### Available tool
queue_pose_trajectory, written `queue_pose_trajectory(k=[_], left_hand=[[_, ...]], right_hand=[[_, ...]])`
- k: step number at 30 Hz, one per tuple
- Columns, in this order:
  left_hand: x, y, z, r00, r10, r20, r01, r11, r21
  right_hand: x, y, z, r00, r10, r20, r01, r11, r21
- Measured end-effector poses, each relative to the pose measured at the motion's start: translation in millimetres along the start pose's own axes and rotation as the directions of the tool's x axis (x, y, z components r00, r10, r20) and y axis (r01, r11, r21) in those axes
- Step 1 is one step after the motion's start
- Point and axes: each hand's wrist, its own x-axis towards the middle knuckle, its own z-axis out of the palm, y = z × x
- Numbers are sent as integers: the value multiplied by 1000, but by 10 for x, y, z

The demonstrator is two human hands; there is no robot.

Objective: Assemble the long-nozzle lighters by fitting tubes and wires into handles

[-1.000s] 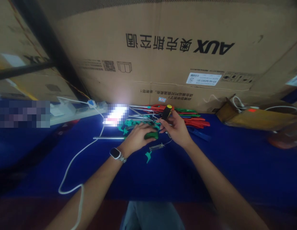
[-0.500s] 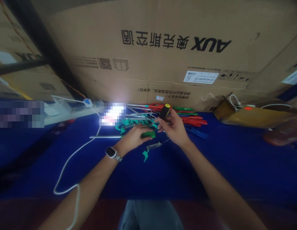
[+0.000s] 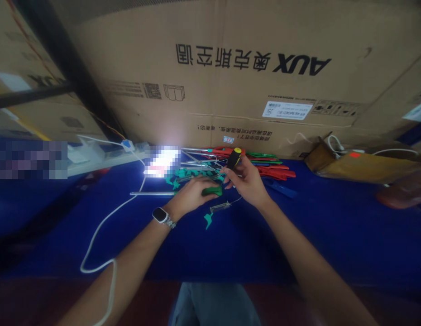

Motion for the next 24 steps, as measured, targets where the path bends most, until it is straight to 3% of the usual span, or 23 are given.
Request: queue_pose_trajectory(k=[10,13,16,19,24], left_hand=[[12,44,-21,1000,12,2,-12,1000,-18],[15,128,-53,997,-57,-56,61,996,62],[52,222,-56,973,-121,-195,138,987,76],[136,277,9,929,-177,-325,171,984,-48],[280,270,174,843,-318,-434,173,924,-340]], right_hand=[[62,-108,-17,972,132,193,-156,981,115],[81,-49,-21,986,128,112,-131,991,27],[117,31,14,998,17,-53,-22,995,-102],[133,75,83,989,-71,-130,43,977,-208],[90,80,186,968,-96,-232,29,961,-275]])
